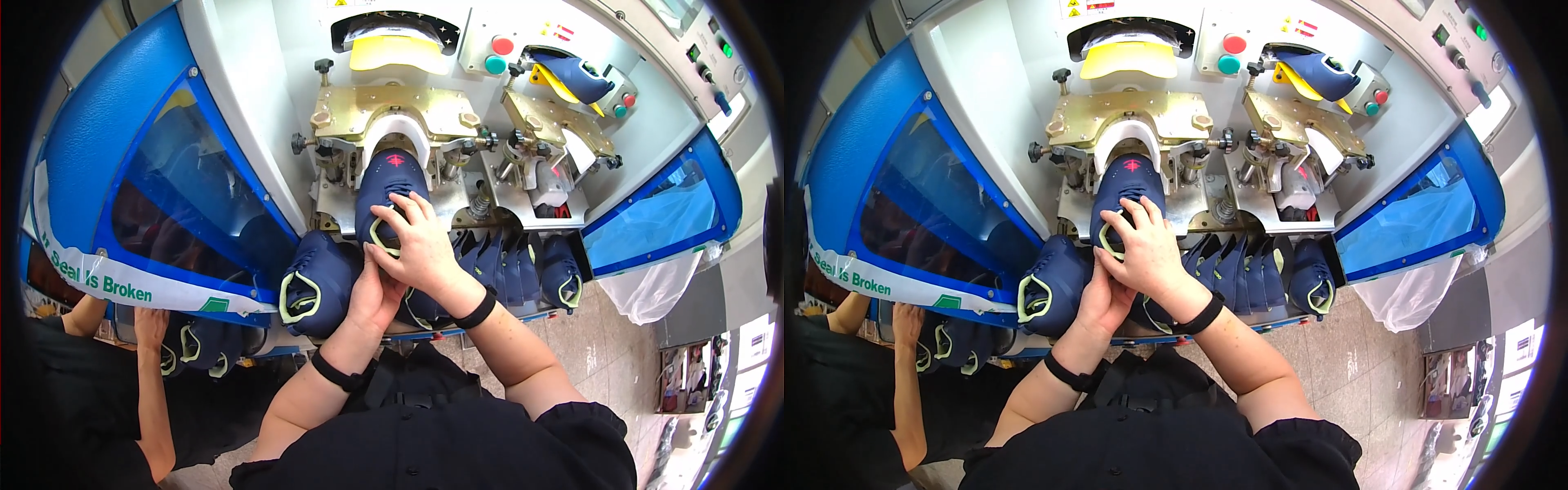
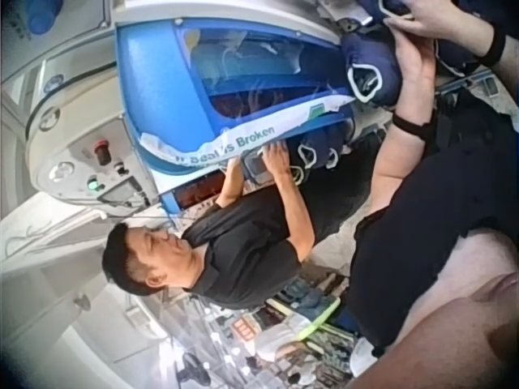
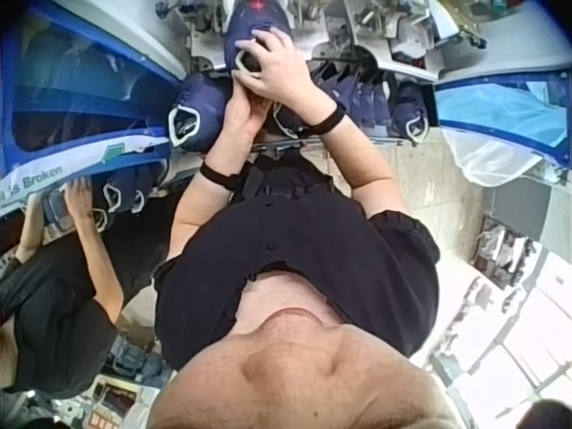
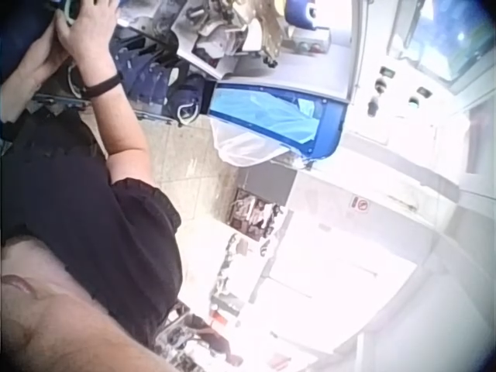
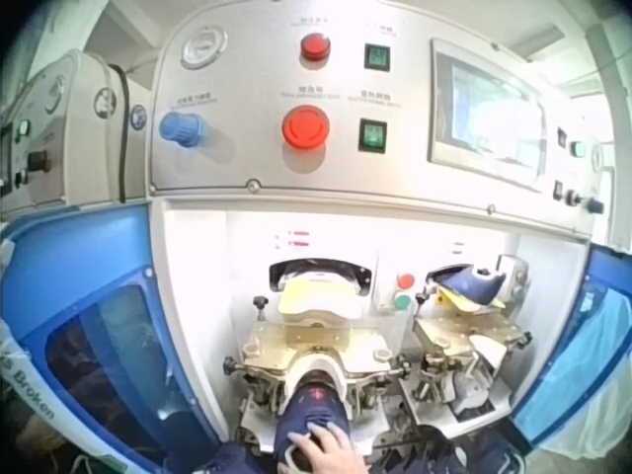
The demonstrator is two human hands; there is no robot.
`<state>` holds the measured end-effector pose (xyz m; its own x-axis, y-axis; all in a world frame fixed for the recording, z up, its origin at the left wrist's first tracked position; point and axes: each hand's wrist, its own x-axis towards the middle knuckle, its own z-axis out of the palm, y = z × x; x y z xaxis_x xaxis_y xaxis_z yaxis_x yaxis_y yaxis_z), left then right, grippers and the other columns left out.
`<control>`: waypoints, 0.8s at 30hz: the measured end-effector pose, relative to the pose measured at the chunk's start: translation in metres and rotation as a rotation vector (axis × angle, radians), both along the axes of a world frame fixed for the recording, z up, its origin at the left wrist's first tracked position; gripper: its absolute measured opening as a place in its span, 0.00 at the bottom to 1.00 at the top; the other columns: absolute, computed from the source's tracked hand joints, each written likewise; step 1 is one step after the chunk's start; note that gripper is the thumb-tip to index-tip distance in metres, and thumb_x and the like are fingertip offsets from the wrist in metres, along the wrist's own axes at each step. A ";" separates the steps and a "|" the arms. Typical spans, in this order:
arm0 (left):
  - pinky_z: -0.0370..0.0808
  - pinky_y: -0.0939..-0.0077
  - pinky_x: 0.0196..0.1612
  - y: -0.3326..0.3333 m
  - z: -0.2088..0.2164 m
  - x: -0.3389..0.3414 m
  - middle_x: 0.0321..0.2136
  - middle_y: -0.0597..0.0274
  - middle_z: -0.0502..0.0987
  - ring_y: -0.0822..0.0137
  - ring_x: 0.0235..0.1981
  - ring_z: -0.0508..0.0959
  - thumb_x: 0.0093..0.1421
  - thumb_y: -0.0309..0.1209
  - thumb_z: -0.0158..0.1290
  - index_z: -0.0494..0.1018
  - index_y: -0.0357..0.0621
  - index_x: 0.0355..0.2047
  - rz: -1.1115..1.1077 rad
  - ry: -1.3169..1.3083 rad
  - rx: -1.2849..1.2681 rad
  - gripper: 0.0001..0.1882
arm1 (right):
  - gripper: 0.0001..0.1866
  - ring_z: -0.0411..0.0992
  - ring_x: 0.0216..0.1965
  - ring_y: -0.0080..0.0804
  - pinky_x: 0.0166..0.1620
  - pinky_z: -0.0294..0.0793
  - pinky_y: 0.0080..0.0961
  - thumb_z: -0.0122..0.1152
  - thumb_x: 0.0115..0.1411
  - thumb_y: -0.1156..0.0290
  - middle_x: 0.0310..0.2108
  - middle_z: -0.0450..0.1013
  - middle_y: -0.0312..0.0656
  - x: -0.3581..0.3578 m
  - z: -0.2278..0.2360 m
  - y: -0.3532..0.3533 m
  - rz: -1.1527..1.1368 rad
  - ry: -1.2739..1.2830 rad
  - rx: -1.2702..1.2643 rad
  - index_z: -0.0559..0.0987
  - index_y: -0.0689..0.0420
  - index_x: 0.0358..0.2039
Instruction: Operating a heel-lasting and shaping machine to form shoe uppers in a factory.
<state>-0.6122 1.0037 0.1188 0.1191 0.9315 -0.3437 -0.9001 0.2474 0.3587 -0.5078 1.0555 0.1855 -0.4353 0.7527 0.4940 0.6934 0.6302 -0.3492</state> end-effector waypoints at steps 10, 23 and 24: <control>0.75 0.63 0.55 0.003 -0.012 0.002 0.48 0.50 0.70 0.57 0.49 0.75 0.63 0.59 0.44 0.55 0.38 0.58 0.020 0.097 -0.046 0.38 | 0.47 0.53 0.68 0.51 0.66 0.56 0.44 0.57 0.54 0.35 0.65 0.57 0.57 0.004 0.004 0.037 0.000 -0.213 -0.235 0.67 0.62 0.61; 0.78 0.66 0.49 -0.008 -0.038 0.005 0.42 0.53 0.76 0.60 0.43 0.79 0.63 0.62 0.42 0.65 0.42 0.55 0.030 0.166 -0.052 0.36 | 0.52 0.50 0.69 0.50 0.65 0.54 0.53 0.56 0.54 0.34 0.67 0.54 0.58 0.007 0.003 0.031 0.014 -0.403 -0.266 0.60 0.65 0.64; 0.79 0.65 0.49 -0.007 -0.040 0.007 0.41 0.52 0.77 0.59 0.43 0.80 0.64 0.61 0.41 0.64 0.41 0.55 0.020 0.155 -0.024 0.36 | 0.52 0.50 0.69 0.50 0.65 0.54 0.53 0.56 0.54 0.34 0.67 0.54 0.58 0.009 0.002 0.031 -0.001 -0.392 -0.270 0.60 0.65 0.64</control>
<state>-0.6054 0.9964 0.0790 0.0441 0.9245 -0.3787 -0.8392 0.2399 0.4881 -0.4988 1.0869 0.1873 -0.5493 0.8318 0.0799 0.8059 0.5526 -0.2124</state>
